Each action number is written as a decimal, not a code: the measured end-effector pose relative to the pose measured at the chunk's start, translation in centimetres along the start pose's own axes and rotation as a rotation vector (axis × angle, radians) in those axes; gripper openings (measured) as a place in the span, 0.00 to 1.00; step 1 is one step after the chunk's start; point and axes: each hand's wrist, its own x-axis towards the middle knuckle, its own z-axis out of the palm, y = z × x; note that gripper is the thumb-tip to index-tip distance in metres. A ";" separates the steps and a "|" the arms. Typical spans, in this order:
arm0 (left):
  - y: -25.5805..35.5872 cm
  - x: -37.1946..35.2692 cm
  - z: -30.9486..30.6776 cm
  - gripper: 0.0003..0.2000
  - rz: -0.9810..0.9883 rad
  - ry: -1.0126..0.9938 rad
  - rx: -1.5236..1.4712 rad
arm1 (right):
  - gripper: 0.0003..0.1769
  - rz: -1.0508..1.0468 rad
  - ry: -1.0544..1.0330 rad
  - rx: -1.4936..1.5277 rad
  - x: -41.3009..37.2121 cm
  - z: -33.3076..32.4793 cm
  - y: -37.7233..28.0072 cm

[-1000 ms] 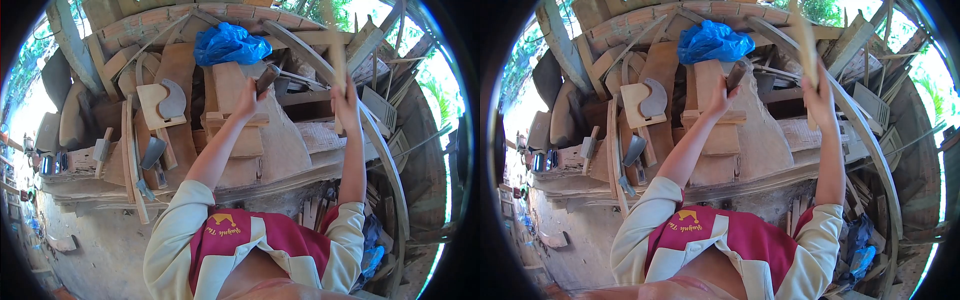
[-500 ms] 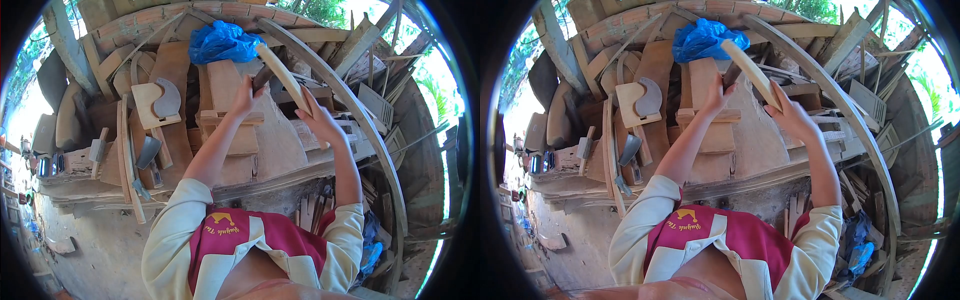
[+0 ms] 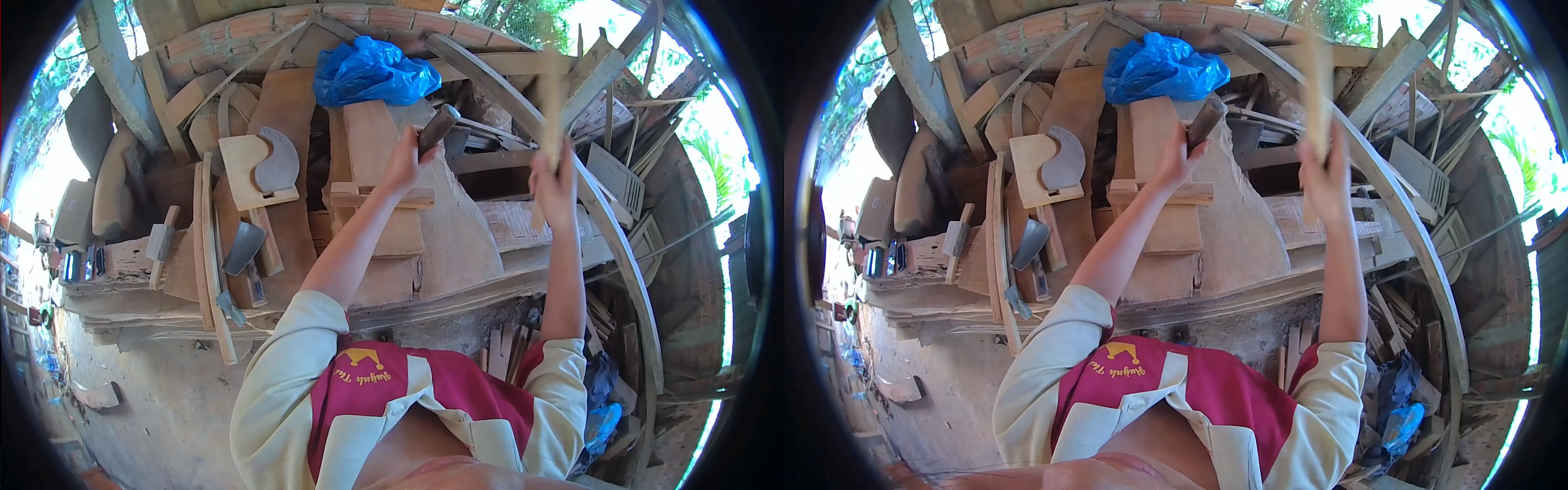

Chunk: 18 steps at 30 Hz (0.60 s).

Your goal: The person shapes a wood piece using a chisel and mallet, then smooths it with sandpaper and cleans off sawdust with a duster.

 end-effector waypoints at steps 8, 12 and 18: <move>-0.6 0.3 0.4 0.15 0.040 0.021 -0.031 | 0.29 -0.255 -0.222 -0.373 -0.9 0.8 4.9; 0.0 0.2 0.0 0.16 0.028 -0.017 -0.034 | 0.30 0.113 -0.056 -0.041 -1.5 1.3 5.0; -1.2 1.4 -1.4 0.17 -0.104 -0.132 -0.132 | 0.36 0.060 -0.122 -0.280 -1.6 7.5 14.1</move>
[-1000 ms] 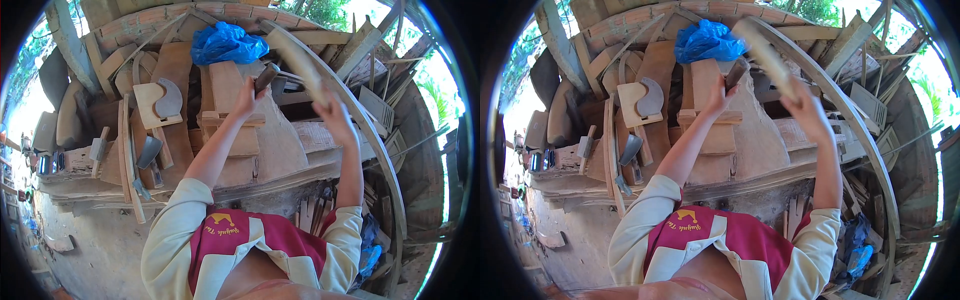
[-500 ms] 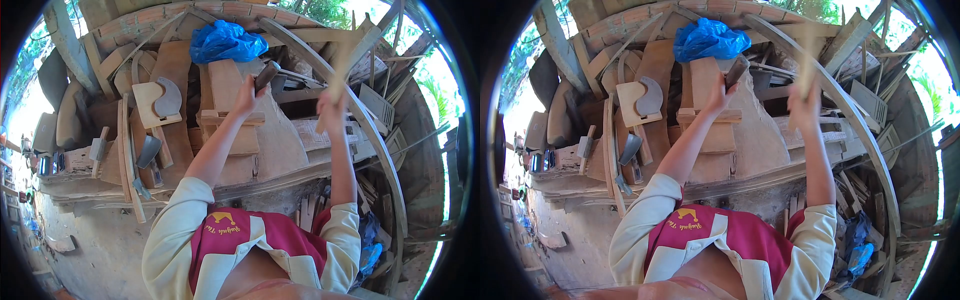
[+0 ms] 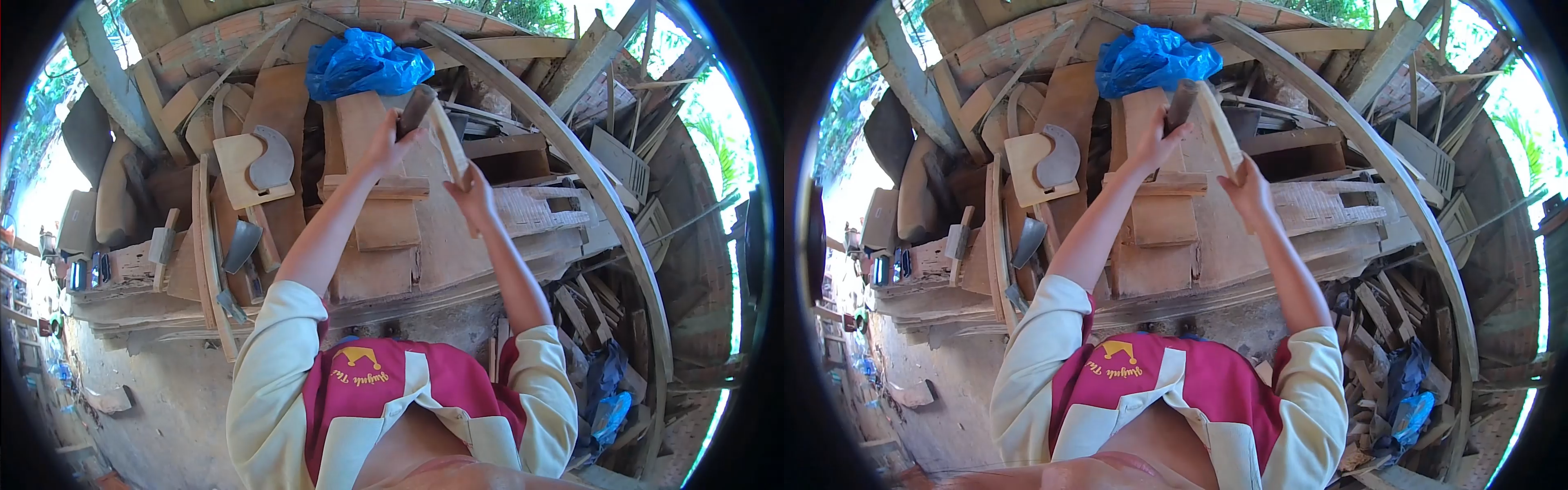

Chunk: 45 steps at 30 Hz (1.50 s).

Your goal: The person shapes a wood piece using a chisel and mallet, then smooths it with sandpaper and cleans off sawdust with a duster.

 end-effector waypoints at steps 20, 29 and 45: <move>1.7 -1.9 -8.7 0.17 0.042 0.191 -0.370 | 0.37 0.156 -0.144 -0.428 2.0 6.2 -0.6; 0.5 -2.1 -9.5 0.12 0.063 0.340 -0.488 | 0.40 0.148 -0.107 -0.472 2.2 6.9 0.3; 0.6 -1.0 -10.5 0.15 0.047 -0.063 -0.602 | 0.38 0.142 -0.081 -0.464 1.8 6.9 0.0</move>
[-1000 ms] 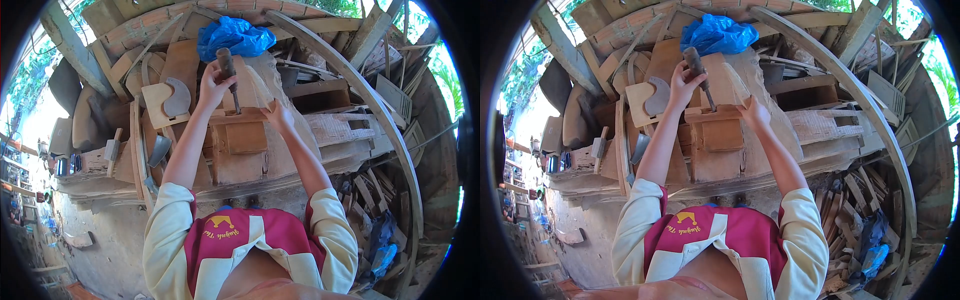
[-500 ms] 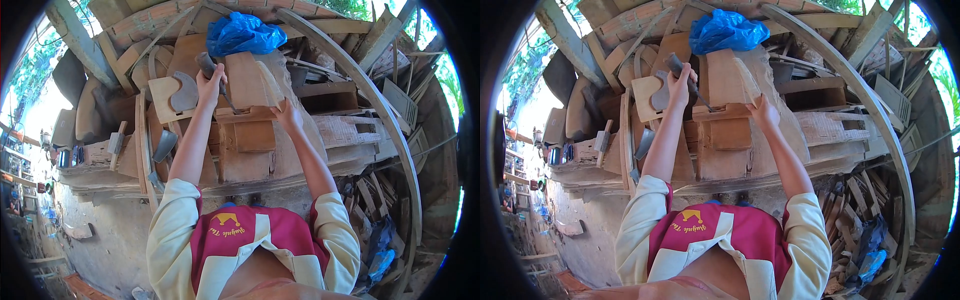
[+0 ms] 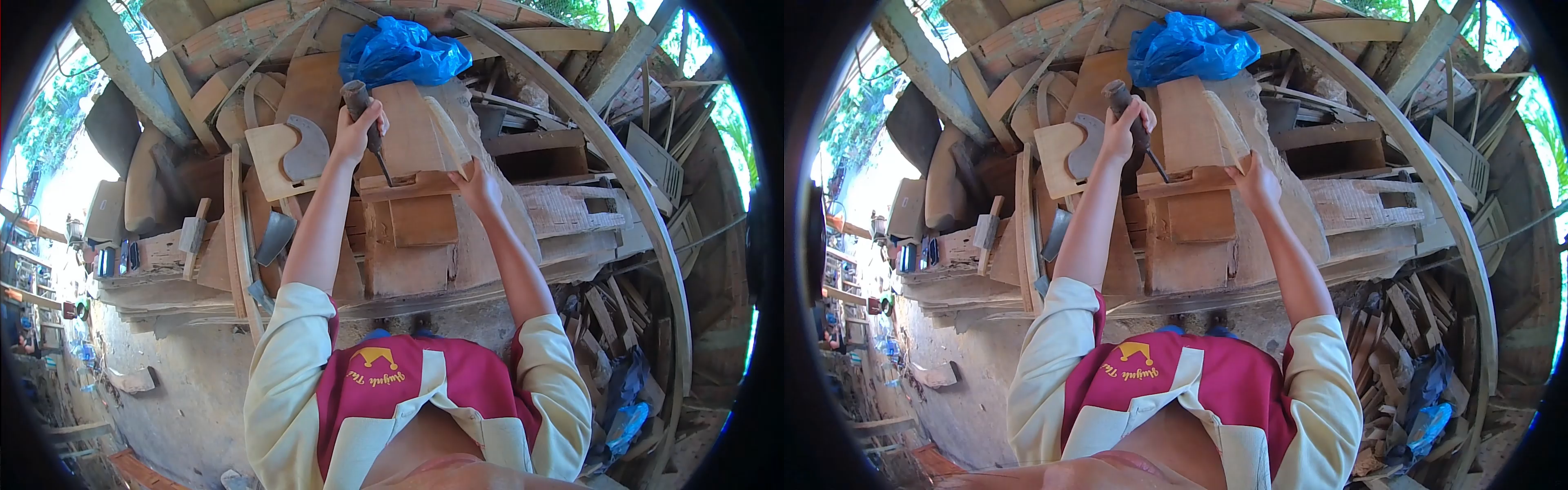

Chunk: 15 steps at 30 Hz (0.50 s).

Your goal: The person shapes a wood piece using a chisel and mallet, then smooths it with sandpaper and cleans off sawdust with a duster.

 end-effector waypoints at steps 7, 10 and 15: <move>-0.5 -1.3 0.1 0.11 -0.041 0.105 -0.011 | 0.38 0.004 -0.024 -0.013 0.1 -0.1 -0.1; 0.2 -1.8 0.5 0.12 -0.136 0.157 0.078 | 0.38 -0.006 -0.027 -0.031 0.3 0.0 -0.1; 0.2 -2.3 -0.6 0.09 -0.122 0.187 0.097 | 0.36 -0.097 -0.058 -0.068 1.7 -0.2 0.8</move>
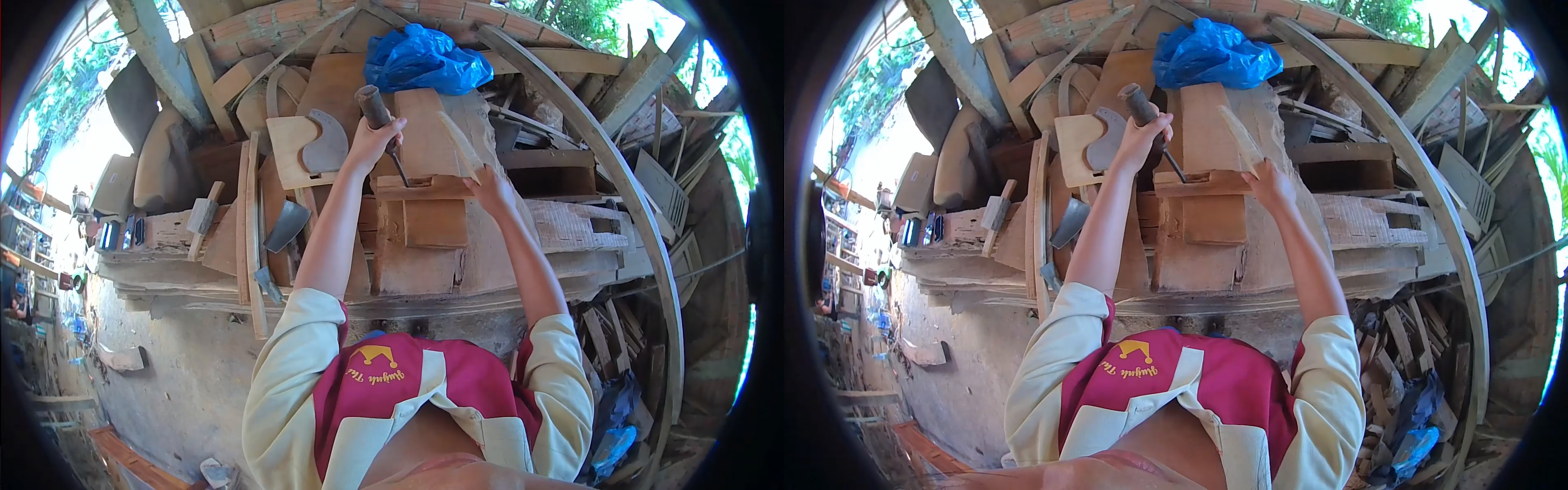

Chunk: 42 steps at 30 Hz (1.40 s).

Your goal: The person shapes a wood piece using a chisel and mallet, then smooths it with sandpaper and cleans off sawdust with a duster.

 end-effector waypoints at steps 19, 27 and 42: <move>0.3 -0.6 -0.2 0.08 -0.013 -0.009 0.035 | 0.28 -0.740 -0.463 -0.441 -0.5 -22.2 -19.8; 0.0 -1.1 -0.5 0.08 0.019 -0.015 0.024 | 0.31 -0.899 0.024 0.061 0.4 -18.1 -16.8; -0.1 -0.9 -0.7 0.09 -0.008 -0.064 -0.007 | 0.30 -0.912 -0.209 0.103 -0.6 -22.9 -20.6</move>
